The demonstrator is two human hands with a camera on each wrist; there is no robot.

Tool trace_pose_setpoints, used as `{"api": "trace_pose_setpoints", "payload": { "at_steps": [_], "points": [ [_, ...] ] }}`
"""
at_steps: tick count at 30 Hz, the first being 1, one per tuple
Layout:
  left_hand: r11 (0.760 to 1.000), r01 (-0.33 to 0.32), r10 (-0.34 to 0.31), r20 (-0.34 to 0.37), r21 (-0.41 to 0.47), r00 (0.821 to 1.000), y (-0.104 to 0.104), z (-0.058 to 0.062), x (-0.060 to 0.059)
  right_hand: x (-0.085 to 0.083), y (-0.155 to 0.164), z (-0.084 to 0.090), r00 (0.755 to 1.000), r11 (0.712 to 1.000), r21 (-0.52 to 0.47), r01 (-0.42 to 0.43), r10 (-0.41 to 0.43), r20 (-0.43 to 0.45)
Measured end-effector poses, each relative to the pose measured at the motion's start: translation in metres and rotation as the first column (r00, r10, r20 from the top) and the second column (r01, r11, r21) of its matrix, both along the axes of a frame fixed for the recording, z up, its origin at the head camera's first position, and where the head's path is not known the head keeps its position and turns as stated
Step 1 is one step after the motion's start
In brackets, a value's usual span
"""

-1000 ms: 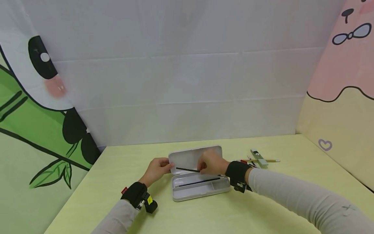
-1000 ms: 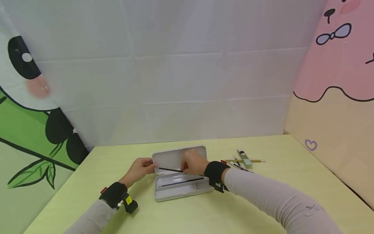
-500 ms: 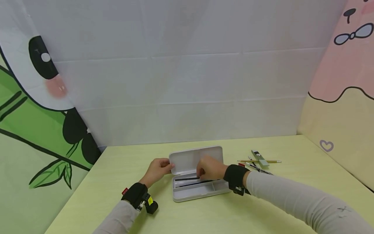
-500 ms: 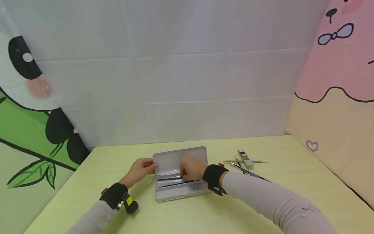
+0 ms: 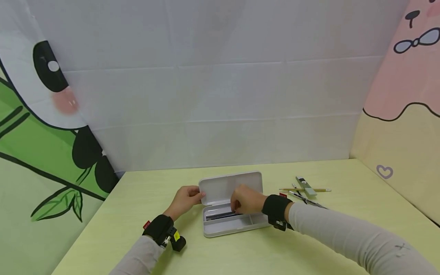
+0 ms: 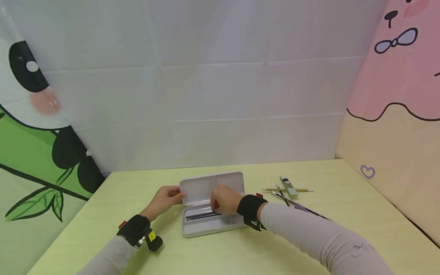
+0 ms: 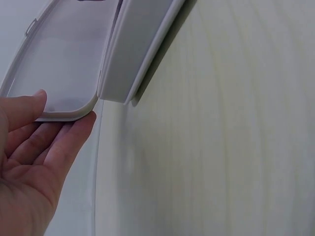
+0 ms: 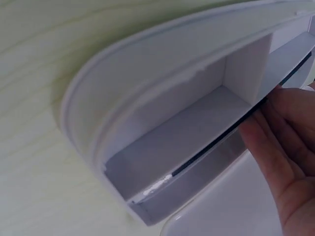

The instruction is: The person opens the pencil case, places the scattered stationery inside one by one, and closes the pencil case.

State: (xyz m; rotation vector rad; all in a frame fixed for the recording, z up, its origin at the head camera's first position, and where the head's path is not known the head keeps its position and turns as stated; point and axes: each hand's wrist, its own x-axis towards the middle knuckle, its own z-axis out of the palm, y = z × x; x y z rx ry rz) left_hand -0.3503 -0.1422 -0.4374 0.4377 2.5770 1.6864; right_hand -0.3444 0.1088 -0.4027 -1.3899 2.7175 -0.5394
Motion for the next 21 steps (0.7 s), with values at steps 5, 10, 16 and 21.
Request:
{"api": "trace_pose_setpoints", "payload": {
  "at_steps": [5, 10, 16, 21],
  "points": [
    [1.0, 0.001, -0.001, 0.0, -0.002, 1.0, 0.0, -0.0006, 0.0, -0.001, 0.0007, -0.0012, 1.0, 1.0, -0.002, 0.001, -0.001, 0.008],
    [1.0, -0.007, 0.007, 0.003, 0.003, 1.0, 0.0008, -0.0002, 0.0002, -0.0021, 0.0009, -0.0013, 1.0, 1.0, -0.003, -0.006, 0.006, 0.007],
    [1.0, -0.016, 0.016, -0.001, -0.001, 1.0, 0.0012, -0.0011, 0.0014, -0.0021, 0.0013, -0.0016, 1.0, 1.0, -0.002, -0.007, 0.007, 0.017],
    [1.0, -0.015, 0.015, -0.008, -0.005, 1.0, 0.0016, -0.0002, 0.0017, -0.0032, 0.0026, -0.0016, 0.999, 1.0, -0.003, -0.002, 0.002, 0.037]
  ]
}}
